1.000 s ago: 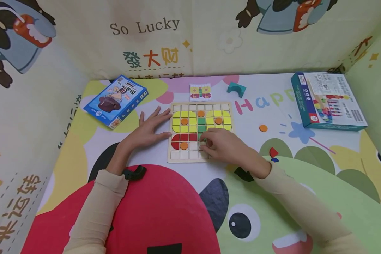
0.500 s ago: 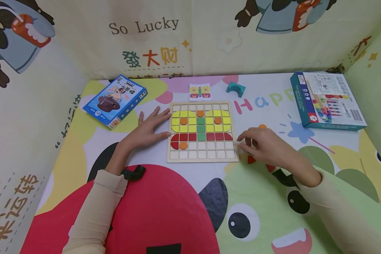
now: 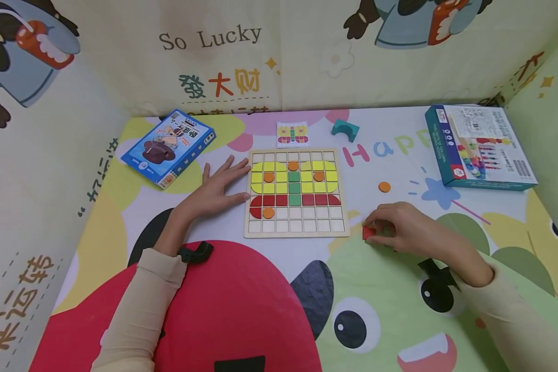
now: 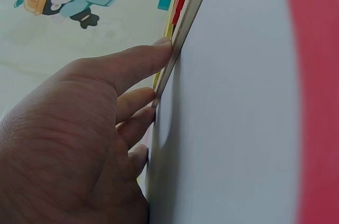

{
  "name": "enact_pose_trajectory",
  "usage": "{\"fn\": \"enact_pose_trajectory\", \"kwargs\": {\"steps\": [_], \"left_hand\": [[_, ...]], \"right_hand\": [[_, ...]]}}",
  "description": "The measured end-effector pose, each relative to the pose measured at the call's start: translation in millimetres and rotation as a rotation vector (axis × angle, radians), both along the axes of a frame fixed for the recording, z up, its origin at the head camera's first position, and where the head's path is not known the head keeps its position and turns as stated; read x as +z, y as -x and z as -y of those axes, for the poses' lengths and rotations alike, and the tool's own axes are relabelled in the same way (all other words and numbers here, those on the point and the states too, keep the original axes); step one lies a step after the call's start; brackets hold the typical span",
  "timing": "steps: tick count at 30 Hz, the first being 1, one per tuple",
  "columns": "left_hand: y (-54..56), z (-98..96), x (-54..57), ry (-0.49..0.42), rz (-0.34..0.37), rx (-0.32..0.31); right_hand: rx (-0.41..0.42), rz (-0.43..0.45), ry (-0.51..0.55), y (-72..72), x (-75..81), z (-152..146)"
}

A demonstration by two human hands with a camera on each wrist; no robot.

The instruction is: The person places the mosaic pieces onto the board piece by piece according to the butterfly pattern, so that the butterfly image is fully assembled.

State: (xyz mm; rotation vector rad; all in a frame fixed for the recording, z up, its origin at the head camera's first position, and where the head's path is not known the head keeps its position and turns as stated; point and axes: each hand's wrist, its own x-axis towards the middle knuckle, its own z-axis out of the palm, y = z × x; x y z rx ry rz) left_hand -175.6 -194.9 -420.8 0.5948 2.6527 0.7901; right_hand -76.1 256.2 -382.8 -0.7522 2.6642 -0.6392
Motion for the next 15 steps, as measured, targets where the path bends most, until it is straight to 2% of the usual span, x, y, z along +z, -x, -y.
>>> {"fn": "enact_pose_trajectory", "kwargs": {"steps": [10,15], "left_hand": [[0.0,0.9,-1.2,0.004,0.0,0.009],[0.2,0.9,-1.5,0.003,-0.001,0.009]], "right_hand": [[0.042,-0.105,-0.081,-1.4,-4.7,4.8],[0.024,-0.116,-0.115,-1.4,-3.3,9.5]]}}
